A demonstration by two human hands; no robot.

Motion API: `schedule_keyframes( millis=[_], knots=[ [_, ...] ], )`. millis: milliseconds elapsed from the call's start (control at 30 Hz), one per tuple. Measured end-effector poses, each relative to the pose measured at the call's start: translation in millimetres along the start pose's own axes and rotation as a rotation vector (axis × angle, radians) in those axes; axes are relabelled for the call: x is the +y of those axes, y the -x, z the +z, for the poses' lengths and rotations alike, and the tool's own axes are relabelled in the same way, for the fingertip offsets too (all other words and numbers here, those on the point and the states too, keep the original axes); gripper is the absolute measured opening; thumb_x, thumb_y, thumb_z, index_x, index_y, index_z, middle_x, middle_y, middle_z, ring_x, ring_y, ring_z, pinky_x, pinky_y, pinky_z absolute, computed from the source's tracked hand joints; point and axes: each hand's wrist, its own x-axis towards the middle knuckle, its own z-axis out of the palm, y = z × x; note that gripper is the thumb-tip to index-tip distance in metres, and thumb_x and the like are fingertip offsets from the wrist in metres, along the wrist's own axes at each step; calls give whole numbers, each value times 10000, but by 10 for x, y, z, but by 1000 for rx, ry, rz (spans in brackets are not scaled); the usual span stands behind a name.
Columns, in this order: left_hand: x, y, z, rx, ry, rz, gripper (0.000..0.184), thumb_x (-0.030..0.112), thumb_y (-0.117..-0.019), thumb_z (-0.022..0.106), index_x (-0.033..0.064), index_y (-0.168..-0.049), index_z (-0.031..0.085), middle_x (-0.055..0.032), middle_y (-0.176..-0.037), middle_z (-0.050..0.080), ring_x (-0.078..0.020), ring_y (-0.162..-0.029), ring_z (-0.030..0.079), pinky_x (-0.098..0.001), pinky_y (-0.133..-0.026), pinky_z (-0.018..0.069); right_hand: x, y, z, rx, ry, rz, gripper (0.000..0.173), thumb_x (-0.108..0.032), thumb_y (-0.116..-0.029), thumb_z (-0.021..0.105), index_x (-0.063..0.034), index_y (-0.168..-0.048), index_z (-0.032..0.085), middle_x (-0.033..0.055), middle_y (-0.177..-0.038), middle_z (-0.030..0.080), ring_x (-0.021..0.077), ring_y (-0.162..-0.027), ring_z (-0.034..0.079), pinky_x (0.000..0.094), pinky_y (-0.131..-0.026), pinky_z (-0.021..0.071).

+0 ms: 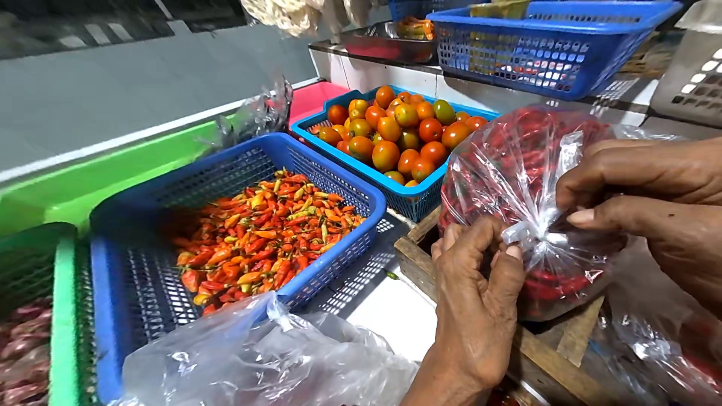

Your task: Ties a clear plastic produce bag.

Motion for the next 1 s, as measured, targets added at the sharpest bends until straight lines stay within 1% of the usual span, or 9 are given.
schedule_keyframes(
  millis=[167, 267, 400, 567, 633, 733, 767, 867, 1000],
  knots=[
    [-12, -1, 17, 26, 23, 56, 137, 172, -988, 543, 158, -985, 679, 62, -822, 593, -70, -783, 576, -266, -720, 476, 121, 8, 42, 84, 151, -223, 159, -101, -864, 584, -80, -935, 725, -44, -812, 598, 40, -731, 562, 194, -630, 471],
    [-19, 14, 43, 40, 1, 119, 121, 178, -975, 567, 167, -949, 685, 85, -823, 600, -53, -796, 563, -297, -787, 453, -16, 64, 118, 40, 345, -353, 248, -135, -923, 557, -38, -1057, 742, 42, -894, 604, 127, -801, 563, 282, -653, 452],
    [-15, 29, 62, 52, -54, 174, 112, 190, -955, 572, 186, -912, 676, 108, -824, 597, -44, -831, 556, -387, -894, 413, -39, 77, 129, 25, 384, -360, 213, -94, -946, 524, -69, -814, 689, 11, -777, 562, 96, -700, 532, 244, -567, 397],
    [-16, 34, 69, 63, -47, 180, 111, 186, -959, 576, 176, -914, 678, 101, -839, 604, -45, -836, 564, -391, -900, 419, 138, 24, 83, 57, 155, -203, 174, -64, -879, 556, -106, -766, 681, -46, -747, 594, 17, -666, 564, 157, -560, 453],
    [-9, 36, 79, 73, -77, 174, 108, 182, -955, 571, 175, -922, 673, 102, -814, 593, -44, -814, 562, -401, -892, 417, 131, 34, 78, 48, 97, -175, 154, -69, -892, 565, -97, -824, 701, -46, -779, 613, 21, -693, 580, 159, -587, 472],
    [-6, 38, 75, 66, -123, 176, 88, 175, -946, 573, 174, -925, 659, 99, -803, 582, -47, -825, 561, -442, -936, 401, 18, 66, 105, -30, 169, -217, 237, -160, -910, 593, -78, -1096, 715, -53, -878, 615, 11, -758, 570, 157, -642, 488],
    [-7, 40, 72, 59, -137, 176, 80, 173, -942, 576, 175, -923, 653, 100, -803, 580, -47, -835, 563, -452, -947, 395, -11, 72, 135, -44, 235, -270, 251, -187, -925, 585, -78, -1108, 719, -45, -883, 606, 25, -769, 566, 176, -639, 479],
    [-9, 50, 80, 53, -160, 181, 86, 180, -944, 578, 183, -894, 648, 102, -813, 590, -51, -876, 572, -483, -979, 377, -16, 86, 201, -35, 374, -403, 219, -134, -964, 518, -53, -943, 720, 18, -789, 568, 125, -718, 547, 278, -589, 417],
    [3, 38, 64, 44, -144, 188, 112, 192, -949, 569, 201, -844, 608, 111, -758, 537, -44, -784, 531, -454, -920, 388, 76, 85, 157, -10, 260, -290, 159, -104, -913, 556, -84, -825, 687, -45, -747, 564, 10, -671, 529, 152, -561, 413]
  ],
)
